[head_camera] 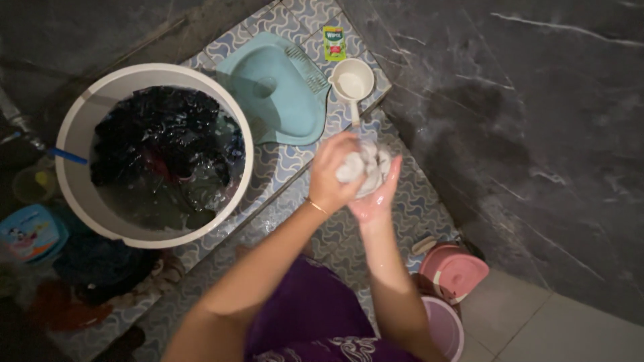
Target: Washing and wringing out laundry by hand in a plastic basin.
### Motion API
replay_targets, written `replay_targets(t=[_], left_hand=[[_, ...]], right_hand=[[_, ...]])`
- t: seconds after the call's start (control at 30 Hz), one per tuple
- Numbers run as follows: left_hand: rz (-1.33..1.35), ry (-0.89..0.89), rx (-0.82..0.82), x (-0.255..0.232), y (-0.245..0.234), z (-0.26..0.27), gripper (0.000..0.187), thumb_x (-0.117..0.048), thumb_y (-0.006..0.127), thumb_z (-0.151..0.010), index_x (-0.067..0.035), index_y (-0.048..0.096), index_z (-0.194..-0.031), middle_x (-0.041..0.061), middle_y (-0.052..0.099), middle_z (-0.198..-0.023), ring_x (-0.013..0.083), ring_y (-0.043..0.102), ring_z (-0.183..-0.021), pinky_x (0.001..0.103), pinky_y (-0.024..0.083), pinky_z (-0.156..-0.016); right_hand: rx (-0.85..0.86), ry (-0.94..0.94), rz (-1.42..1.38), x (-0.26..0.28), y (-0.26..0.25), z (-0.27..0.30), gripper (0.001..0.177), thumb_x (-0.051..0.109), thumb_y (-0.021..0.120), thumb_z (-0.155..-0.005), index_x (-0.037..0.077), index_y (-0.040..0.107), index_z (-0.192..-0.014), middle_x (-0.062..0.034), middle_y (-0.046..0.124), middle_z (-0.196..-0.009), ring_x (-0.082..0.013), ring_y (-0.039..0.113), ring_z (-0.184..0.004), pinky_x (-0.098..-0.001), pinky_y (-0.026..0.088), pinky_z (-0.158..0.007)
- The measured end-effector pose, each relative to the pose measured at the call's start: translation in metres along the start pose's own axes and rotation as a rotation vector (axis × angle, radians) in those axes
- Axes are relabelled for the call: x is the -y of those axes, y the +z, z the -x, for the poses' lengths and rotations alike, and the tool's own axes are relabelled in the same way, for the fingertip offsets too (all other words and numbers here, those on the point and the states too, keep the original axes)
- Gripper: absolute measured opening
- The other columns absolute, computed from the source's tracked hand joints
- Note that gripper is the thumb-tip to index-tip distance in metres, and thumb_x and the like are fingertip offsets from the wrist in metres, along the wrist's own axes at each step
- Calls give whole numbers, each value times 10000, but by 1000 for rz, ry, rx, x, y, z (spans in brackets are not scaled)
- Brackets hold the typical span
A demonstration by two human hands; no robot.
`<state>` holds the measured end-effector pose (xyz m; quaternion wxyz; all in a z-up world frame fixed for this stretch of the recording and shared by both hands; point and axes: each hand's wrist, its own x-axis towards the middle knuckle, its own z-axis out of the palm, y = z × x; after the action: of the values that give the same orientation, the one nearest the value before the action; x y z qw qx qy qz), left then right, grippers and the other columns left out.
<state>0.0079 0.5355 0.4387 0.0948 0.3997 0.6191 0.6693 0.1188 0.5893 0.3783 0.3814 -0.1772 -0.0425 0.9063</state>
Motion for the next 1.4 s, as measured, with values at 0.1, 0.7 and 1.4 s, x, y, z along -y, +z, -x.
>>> replay_targets(t=[0.1, 0.7, 1.4], left_hand=[[-145, 245, 222, 8, -6, 8, 373, -138, 769, -717, -54, 644, -1058, 175, 635, -1278, 425, 583, -1228, 480, 463, -1080], [-632, 223, 488, 33, 15, 18, 354, -244, 750, -722, -161, 670, -1057, 37, 618, -1014, 259, 597, -1054, 463, 482, -854], [774, -827, -1153, 143, -527, 314, 421, -176, 616, -828, -87, 632, -1238, 81, 695, -1172, 288, 664, -1130, 483, 544, -1019]], right_hand=[[-13, 97, 159, 8, -15, -11, 631, 619, 465, -1007, 95, 651, -1304, -104, 705, -1246, -292, 672, -1146, -452, 531, -1000], [190, 33, 301, -4, -160, -60, 336, 371, 369, -1119, 153, 538, -1310, -71, 570, -1340, -239, 537, -1319, -416, 437, -1149], [75, 1389, 1217, -368, -25, -17, 754, 626, 471, -889, 308, 322, -1555, 74, 311, -1625, -363, 430, -1415, -644, 499, -980]])
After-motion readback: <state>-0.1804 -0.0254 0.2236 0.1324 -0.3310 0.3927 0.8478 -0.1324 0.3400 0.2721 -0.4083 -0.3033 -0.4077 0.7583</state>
